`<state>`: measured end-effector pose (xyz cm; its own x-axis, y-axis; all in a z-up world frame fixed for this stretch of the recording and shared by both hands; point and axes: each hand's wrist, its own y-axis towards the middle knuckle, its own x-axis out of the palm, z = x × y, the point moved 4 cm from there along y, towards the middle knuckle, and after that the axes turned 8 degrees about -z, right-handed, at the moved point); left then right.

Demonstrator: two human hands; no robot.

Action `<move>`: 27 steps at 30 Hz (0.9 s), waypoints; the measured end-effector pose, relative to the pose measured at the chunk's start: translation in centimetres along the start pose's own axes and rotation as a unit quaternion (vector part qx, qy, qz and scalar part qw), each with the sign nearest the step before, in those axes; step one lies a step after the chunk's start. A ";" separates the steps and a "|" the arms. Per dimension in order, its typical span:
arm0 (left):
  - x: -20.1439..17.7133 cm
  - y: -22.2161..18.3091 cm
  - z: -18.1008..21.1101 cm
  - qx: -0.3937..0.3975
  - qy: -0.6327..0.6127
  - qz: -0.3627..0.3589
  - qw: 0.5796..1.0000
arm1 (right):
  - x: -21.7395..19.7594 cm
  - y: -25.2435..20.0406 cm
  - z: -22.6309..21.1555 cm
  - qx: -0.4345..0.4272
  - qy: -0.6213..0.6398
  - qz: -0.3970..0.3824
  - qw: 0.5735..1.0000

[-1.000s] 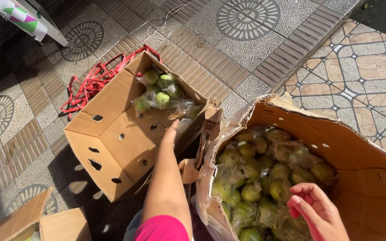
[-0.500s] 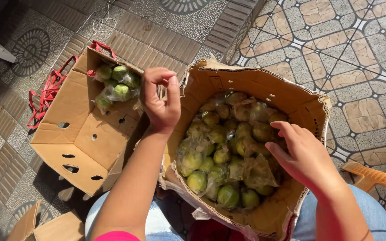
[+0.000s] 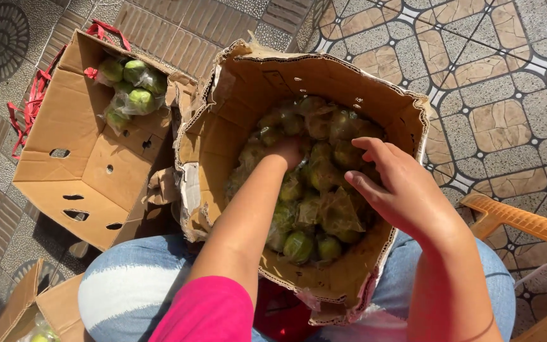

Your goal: The person is sorting guavas from a bulk container into individual plastic bags and then packing them into a cardboard box.

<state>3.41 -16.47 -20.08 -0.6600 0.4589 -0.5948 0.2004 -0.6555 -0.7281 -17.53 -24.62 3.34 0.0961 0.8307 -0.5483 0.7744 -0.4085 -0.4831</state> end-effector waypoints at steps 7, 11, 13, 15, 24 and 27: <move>15.5 6.2 -7.0 -0.099 0.308 -0.100 0.941 | 0.0 -0.6 0.3 -0.002 -0.001 -0.017 1.000; 14.0 4.3 -6.4 -0.082 0.223 -0.007 0.971 | -0.6 -0.4 0.2 -0.012 -0.002 -0.016 1.000; 13.5 2.6 -6.1 -0.066 0.196 0.007 0.978 | -0.5 -0.4 0.3 -0.014 -0.004 -0.019 1.000; 11.4 -0.1 -4.9 -0.090 0.140 0.019 0.986 | -0.6 -0.5 0.1 -0.025 -0.004 -0.019 0.999; 0.5 -7.3 1.5 -0.072 -0.123 0.085 0.986 | -0.6 -0.9 -1.0 -0.070 0.019 0.055 0.996; -0.6 -4.5 -1.9 0.121 -0.223 0.265 0.930 | 0.4 0.0 0.1 -0.075 0.010 0.087 0.993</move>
<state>4.24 -12.68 -17.10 -0.7608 -0.2258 -0.6084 0.4495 -0.8595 -0.2433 -17.56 -24.36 3.09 0.2471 0.7607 -0.6003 0.8297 -0.4861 -0.2744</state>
